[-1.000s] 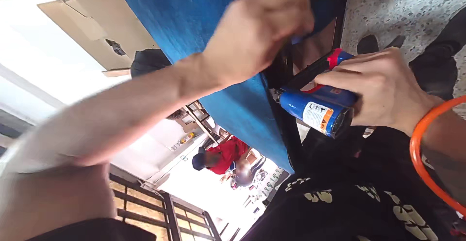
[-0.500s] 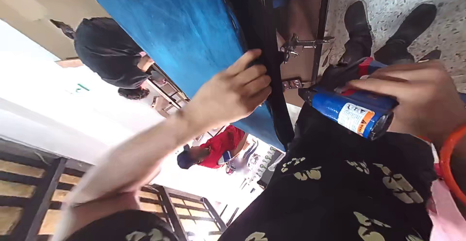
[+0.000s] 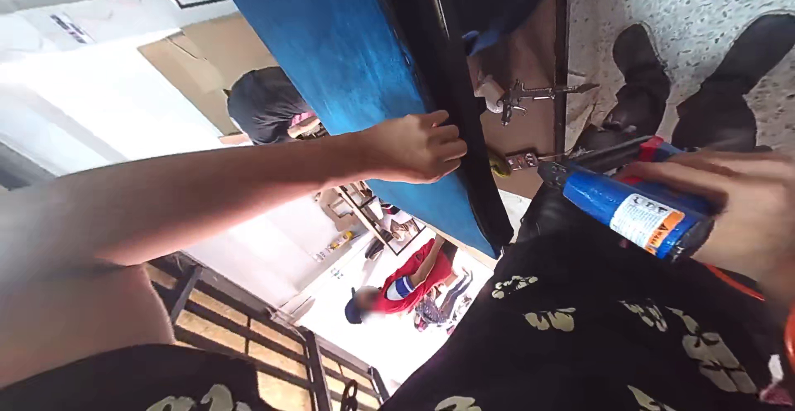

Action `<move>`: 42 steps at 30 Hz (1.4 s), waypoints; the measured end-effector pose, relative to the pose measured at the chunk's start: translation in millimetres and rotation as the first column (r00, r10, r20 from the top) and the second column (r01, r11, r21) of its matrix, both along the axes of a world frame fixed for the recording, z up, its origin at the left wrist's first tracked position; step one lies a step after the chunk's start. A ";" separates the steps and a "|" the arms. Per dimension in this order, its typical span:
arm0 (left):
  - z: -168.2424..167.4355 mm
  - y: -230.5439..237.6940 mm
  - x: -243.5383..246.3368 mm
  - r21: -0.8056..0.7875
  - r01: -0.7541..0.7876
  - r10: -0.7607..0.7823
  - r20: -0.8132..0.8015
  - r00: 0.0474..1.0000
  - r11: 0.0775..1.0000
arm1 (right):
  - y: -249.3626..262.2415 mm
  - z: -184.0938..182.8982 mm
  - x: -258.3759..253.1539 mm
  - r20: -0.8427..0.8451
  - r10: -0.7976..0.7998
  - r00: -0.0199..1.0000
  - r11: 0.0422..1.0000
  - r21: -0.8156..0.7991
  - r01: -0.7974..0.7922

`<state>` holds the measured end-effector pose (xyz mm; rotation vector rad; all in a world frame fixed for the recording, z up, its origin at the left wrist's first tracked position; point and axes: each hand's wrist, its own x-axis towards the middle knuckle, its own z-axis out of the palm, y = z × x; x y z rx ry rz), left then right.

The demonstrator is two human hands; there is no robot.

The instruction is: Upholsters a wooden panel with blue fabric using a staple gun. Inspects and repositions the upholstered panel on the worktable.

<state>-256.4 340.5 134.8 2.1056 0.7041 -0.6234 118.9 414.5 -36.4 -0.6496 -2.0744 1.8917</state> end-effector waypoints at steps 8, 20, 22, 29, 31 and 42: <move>-13.8 21.9 2.4 -0.101 -0.100 0.108 0.079 0.991 0.990 | -20.6 -11.4 -10.7 -0.085 0.020 0.996 1.000 -0.005 -0.020; -20.7 51.9 13.1 -0.273 -0.304 0.183 -0.394 0.901 0.913 | -4.5 -3.1 -128.7 -0.309 0.238 0.921 0.965 0.185 -0.187; -22.2 49.4 6.7 -0.248 -0.271 0.170 -0.361 0.917 0.930 | 1.0 -4.9 -130.7 -0.297 0.265 0.917 0.956 0.202 -0.211; -30.5 49.1 -4.2 -0.203 -0.268 0.191 -0.330 0.924 0.942 | 1.8 -9.0 -131.7 -0.290 0.262 0.921 0.959 0.186 -0.214; -30.9 49.5 -5.3 -0.196 -0.274 0.201 -0.328 0.923 0.941 | 3.9 -8.0 -132.7 -0.307 0.231 0.923 0.970 0.151 -0.192; -33.8 48.9 -18.2 -0.029 -0.478 0.471 -0.131 0.873 0.878 | 11.9 -7.0 -142.8 -0.328 0.184 0.927 0.979 0.143 -0.144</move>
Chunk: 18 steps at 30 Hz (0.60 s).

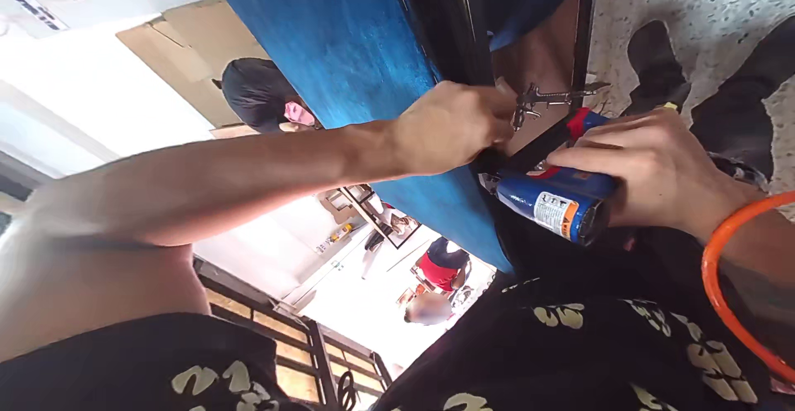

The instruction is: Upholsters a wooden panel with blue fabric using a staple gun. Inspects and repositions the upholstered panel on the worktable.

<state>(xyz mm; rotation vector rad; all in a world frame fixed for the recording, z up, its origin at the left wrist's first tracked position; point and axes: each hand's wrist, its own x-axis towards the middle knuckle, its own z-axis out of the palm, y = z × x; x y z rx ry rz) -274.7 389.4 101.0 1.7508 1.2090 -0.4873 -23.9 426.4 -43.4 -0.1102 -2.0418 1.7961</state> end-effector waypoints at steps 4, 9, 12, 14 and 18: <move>15.7 7.1 -21.3 0.526 -0.330 0.356 0.054 0.933 0.784 | 7.8 -3.2 -11.9 -0.004 0.018 1.000 0.998 0.052 -0.018; 36.5 -65.0 -32.8 0.651 -0.501 0.722 -0.107 0.683 0.570 | 20.6 -0.9 -16.9 -0.006 0.012 1.000 0.999 0.045 -0.012; 22.7 -141.0 -4.9 0.613 -0.625 0.845 -0.141 0.516 0.484 | 26.3 1.0 -25.5 0.007 0.023 1.000 0.997 0.067 -0.023; 10.8 -186.0 28.4 0.603 -0.640 0.858 -0.157 0.490 0.476 | 28.9 1.7 -26.2 0.022 0.039 0.999 0.997 0.066 -0.040; -9.0 -243.5 107.8 0.659 -0.505 0.787 -0.227 0.573 0.558 | 31.2 4.0 9.8 0.080 0.003 0.997 1.000 0.004 -0.003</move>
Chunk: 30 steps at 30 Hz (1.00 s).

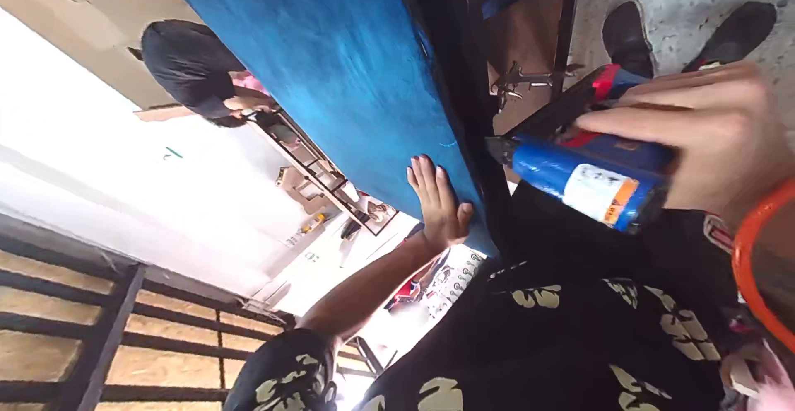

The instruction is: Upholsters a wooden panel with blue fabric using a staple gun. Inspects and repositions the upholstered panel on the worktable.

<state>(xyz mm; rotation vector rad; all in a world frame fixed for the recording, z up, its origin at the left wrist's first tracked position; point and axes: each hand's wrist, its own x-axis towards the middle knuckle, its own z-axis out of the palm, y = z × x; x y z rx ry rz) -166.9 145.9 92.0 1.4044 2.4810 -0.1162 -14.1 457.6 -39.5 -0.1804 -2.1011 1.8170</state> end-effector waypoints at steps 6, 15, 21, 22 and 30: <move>-12.0 -5.2 37.3 0.058 -0.004 0.008 -0.062 0.998 0.998 | -20.5 -6.6 79.3 0.193 0.046 0.980 0.999 -0.037 -0.039; 55.6 58.4 -37.3 0.098 0.828 -0.726 0.543 0.421 0.553 | -67.2 -25.8 181.4 0.295 0.066 0.953 0.997 -0.064 -0.049; 57.8 47.1 -19.7 0.063 0.873 -0.805 0.425 0.415 0.483 | -80.0 -11.5 245.1 0.419 0.028 0.908 0.997 -0.072 0.003; 59.8 45.8 -16.8 0.024 0.875 -0.791 0.439 0.426 0.484 | -79.3 -2.8 245.3 0.454 0.036 0.890 0.996 -0.091 0.007; 53.1 43.4 -26.5 0.109 0.931 -0.872 0.403 0.278 0.348 | -129.9 -36.7 263.4 0.412 -0.205 0.888 0.977 0.031 0.211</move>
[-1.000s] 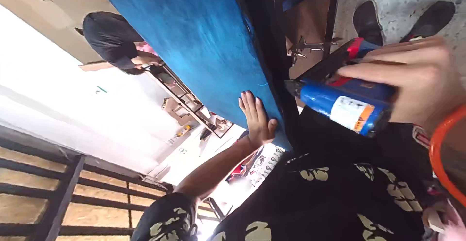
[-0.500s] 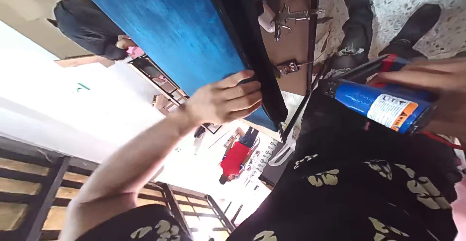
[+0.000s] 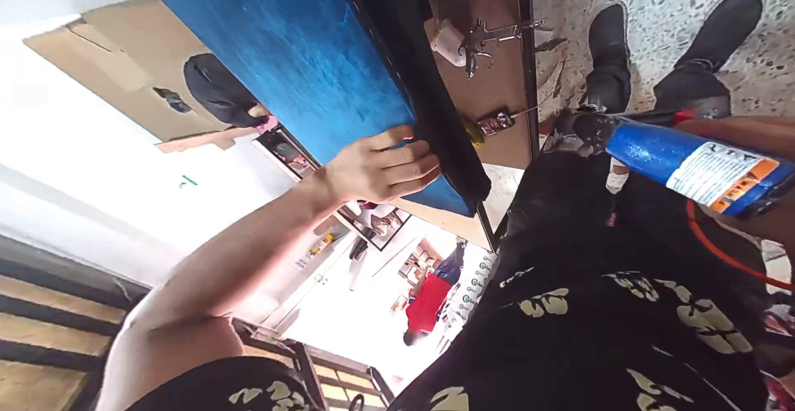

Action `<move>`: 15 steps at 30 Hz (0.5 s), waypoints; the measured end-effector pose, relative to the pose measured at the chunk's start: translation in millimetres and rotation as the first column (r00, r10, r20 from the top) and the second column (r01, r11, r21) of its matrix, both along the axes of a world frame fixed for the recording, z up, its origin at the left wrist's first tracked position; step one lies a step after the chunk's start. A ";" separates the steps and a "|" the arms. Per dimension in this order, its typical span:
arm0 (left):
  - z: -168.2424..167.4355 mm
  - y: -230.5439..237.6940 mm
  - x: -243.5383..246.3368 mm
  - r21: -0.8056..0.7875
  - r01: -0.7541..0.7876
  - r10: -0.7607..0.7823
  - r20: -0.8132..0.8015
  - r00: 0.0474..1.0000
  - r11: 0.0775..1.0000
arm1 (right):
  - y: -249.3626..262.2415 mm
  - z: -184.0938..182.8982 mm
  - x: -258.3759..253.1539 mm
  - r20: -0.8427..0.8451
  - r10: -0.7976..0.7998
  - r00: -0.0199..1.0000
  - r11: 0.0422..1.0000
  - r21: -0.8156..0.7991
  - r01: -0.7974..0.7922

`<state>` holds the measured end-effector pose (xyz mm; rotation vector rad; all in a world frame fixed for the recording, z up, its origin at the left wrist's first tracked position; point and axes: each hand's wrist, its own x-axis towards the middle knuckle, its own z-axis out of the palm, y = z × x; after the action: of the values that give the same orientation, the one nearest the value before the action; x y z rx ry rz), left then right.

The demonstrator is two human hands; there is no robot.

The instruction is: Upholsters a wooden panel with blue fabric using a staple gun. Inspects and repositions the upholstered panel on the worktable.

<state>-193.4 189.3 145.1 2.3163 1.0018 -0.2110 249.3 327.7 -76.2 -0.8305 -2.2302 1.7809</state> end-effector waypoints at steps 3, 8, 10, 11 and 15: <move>2.2 13.2 16.4 -0.073 0.011 -0.020 -0.122 0.992 0.997 | 4.9 27.5 -26.4 -0.020 -0.032 0.999 0.998 -0.048 0.031; 15.5 21.4 35.0 -0.158 0.019 -0.069 -0.317 0.946 0.987 | 10.9 57.1 -55.0 0.004 -0.028 1.000 0.995 -0.096 0.028; 19.2 26.7 39.3 -0.068 0.015 -0.038 -0.354 0.934 0.998 | 5.0 48.8 -53.0 -0.044 -0.015 0.999 0.995 -0.098 0.010; 20.4 31.6 41.9 -0.036 0.036 -0.047 -0.375 0.926 0.999 | -1.3 36.3 -46.2 -0.048 -0.002 0.999 0.996 -0.091 -0.003; 17.1 47.3 37.9 -0.284 0.115 -0.210 -0.331 0.920 0.952 | -14.3 29.3 -42.1 -0.007 0.003 1.000 0.985 -0.171 -0.004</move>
<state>-155.5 236.5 162.3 2.1580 0.8828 -0.8109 207.2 313.4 -46.9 -0.8515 -2.0979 1.9956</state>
